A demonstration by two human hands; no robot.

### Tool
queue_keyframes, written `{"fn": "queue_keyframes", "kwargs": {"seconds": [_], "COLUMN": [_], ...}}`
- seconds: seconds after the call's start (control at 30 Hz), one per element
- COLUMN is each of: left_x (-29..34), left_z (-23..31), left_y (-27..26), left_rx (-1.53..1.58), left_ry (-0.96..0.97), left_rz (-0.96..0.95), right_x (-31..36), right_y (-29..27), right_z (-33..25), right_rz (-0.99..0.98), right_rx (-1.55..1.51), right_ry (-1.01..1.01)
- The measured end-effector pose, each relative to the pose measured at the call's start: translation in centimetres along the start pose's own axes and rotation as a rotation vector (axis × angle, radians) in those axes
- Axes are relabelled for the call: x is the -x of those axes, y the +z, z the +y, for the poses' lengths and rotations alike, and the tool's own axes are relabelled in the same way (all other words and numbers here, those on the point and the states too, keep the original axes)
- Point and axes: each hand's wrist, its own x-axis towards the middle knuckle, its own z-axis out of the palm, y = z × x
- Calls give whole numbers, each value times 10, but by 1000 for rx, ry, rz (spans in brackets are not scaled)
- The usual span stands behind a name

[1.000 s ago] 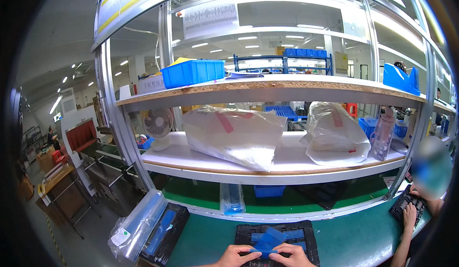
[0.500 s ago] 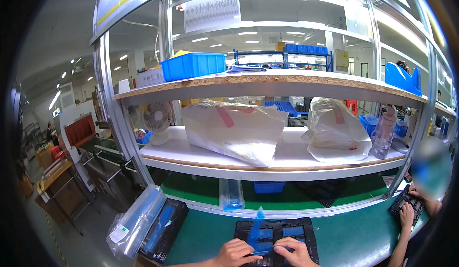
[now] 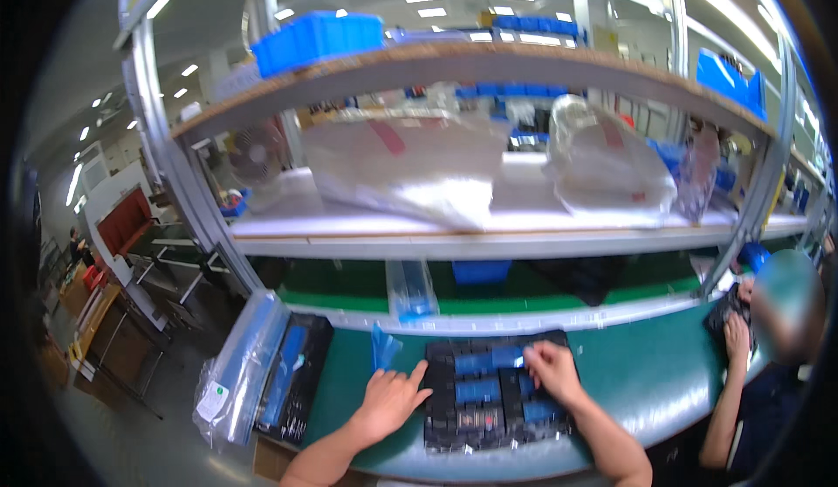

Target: Placing electronic components into a protective tray and applying film layers.

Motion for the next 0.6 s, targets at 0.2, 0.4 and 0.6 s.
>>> {"fn": "queue_keyframes", "kwargs": {"seconds": [0.2,0.4,0.6], "left_x": [-2,7,1], "left_z": [20,40,40], "left_y": [1,16,-1], "left_rx": [63,15,147], "left_ry": [-2,64,96], "left_rz": [-306,-176,-128], "right_x": [-20,-11,34], "right_y": [-8,-26,-15], "right_z": [-6,-20,-40], "right_rz": [-95,-43,-82], "right_rx": [72,27,-174], "right_ry": [-8,18,128]}}
